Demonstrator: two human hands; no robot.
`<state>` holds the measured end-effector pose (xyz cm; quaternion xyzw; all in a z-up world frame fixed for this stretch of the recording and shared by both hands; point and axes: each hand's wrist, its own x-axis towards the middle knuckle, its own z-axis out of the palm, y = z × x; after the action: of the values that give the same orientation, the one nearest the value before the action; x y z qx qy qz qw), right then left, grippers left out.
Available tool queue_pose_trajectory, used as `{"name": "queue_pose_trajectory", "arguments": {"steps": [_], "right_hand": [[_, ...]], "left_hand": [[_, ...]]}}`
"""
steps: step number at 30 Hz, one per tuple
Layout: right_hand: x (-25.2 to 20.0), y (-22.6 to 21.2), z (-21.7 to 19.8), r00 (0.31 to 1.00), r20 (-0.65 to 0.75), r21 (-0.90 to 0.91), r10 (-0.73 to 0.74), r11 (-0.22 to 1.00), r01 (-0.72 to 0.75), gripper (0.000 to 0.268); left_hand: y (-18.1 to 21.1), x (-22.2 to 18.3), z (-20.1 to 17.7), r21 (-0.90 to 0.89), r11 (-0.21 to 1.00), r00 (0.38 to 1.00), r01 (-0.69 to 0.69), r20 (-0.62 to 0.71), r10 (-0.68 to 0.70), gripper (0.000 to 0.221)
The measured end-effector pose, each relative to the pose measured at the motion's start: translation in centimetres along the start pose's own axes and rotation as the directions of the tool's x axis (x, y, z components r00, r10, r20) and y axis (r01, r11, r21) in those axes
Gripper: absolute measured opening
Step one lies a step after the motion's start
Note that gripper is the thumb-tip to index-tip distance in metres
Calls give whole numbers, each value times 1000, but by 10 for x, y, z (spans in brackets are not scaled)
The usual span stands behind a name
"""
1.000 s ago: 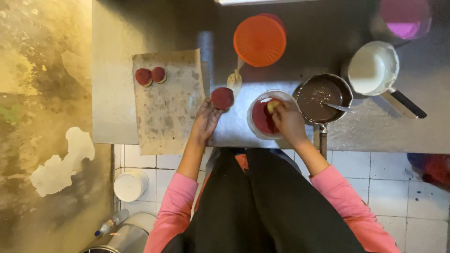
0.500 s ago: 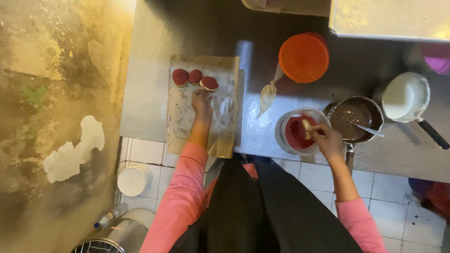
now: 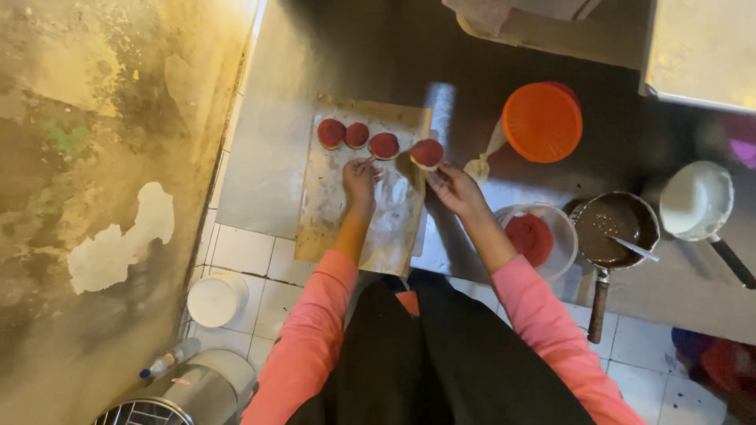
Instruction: Decorating donuts by dipping them in glaze and applying patterns with a piping bag.
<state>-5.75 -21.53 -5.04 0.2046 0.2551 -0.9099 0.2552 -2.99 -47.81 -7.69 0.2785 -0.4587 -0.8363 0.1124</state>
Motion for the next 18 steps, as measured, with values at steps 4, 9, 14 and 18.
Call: {"name": "queue_pose_trajectory", "arguments": {"steps": [4, 9, 14, 18], "right_hand": [[83, 45, -4, 999, -26, 110, 29, 994, -26, 26], [100, 54, -9, 965, -167, -135, -203, 974, 182, 22], [63, 54, 29, 800, -186, -595, -570, 714, 371, 21], [57, 53, 20, 801, -83, -712, -593, 598, 368, 15]], "left_hand": [[14, -15, 1, 22, 1000, 998, 11, 62, -12, 27], [46, -48, 1, 492, 780, 922, -387, 231, 311, 25], [59, -54, 5, 709, 357, 792, -609, 511, 335, 39], [65, -51, 10, 768, 314, 830, -558, 524, 194, 57]]}}
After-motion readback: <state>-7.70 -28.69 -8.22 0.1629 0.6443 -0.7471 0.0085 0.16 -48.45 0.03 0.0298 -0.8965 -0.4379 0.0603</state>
